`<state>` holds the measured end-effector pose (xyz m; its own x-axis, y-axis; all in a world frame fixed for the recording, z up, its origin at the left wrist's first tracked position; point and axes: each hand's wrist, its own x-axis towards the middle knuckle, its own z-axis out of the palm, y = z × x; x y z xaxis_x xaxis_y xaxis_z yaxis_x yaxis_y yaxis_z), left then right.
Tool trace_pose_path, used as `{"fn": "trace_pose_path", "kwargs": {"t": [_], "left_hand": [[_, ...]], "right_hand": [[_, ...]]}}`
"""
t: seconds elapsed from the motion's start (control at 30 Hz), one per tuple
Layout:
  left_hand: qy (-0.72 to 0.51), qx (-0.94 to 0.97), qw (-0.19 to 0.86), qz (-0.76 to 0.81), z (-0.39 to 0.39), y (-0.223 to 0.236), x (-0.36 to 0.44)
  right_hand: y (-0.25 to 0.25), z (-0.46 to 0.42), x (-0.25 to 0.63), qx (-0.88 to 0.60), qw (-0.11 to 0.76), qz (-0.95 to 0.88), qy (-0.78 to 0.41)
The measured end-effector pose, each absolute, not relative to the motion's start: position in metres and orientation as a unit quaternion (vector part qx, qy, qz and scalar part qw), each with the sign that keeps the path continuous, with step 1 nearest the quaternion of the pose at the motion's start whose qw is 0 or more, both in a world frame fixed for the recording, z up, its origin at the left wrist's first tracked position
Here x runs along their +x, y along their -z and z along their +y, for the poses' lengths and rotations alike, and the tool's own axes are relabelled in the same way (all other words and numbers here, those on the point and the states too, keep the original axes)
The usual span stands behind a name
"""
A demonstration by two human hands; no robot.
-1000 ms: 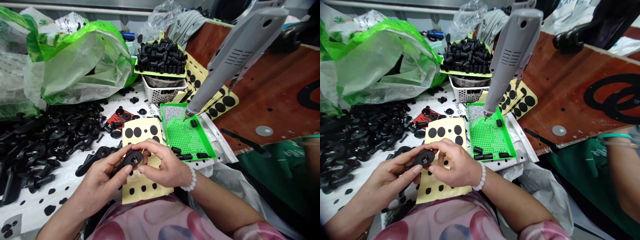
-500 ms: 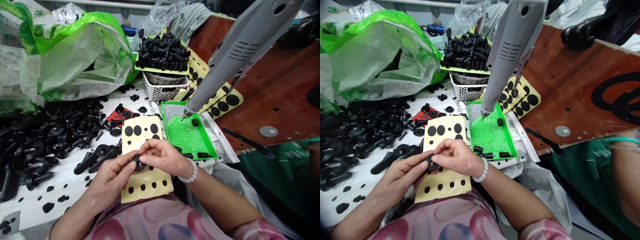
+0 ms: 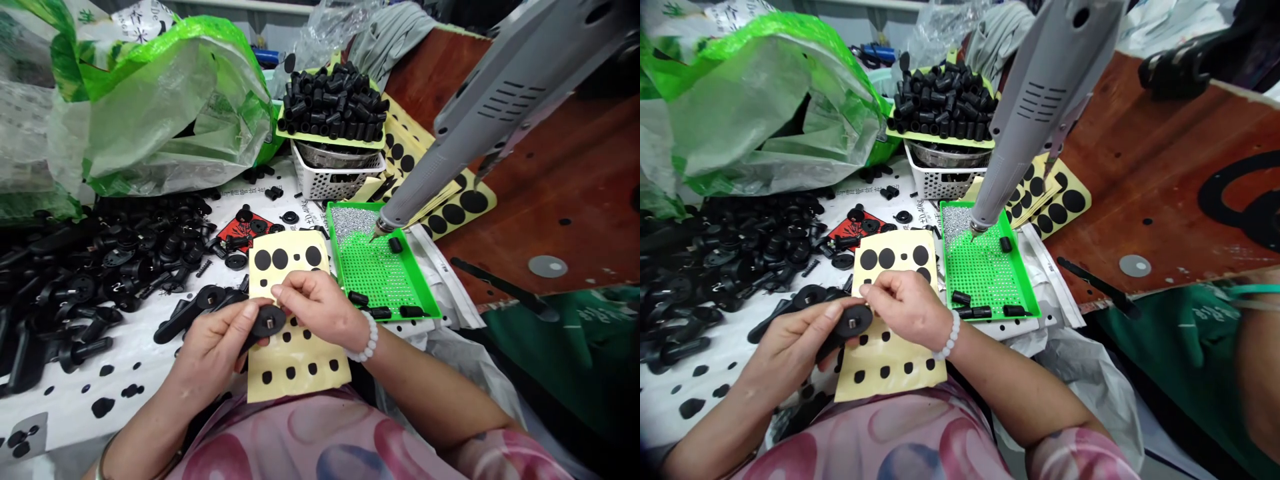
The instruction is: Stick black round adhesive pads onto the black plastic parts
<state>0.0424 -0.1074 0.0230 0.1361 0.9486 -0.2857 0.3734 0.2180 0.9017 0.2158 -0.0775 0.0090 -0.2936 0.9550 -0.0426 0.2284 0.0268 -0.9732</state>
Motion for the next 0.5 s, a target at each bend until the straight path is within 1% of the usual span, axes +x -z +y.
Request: {"fn": "trace_pose_path", "kwargs": {"t": [0.07,0.17,0.23,0.3,0.37,0.5], "left_hand": [[-0.334,0.533,0.44,0.642,-0.106,-0.023,0.026],[-0.371,0.523,0.265,0.721,-0.102,-0.018,-0.007],[-0.323,0.536,0.146,0.766,-0.098,-0.013,-0.026],[-0.246,0.576,0.067,0.777,-0.094,-0.006,-0.037],[-0.193,0.631,0.045,0.75,-0.091,0.0,-0.041],[-0.145,0.732,0.043,0.664,-0.09,0.012,-0.037]], "right_hand": [[-0.012,-0.08,0.221,-0.47,0.378,-0.619,-0.503],[-0.014,-0.086,0.232,-0.481,0.396,-0.635,-0.456],[-0.012,-0.09,0.238,-0.483,0.399,-0.652,-0.427],[-0.01,-0.093,0.24,-0.484,0.398,-0.666,-0.405],[-0.007,-0.096,0.241,-0.486,0.394,-0.678,-0.385],[-0.004,-0.1,0.242,-0.489,0.39,-0.7,-0.346]]}}
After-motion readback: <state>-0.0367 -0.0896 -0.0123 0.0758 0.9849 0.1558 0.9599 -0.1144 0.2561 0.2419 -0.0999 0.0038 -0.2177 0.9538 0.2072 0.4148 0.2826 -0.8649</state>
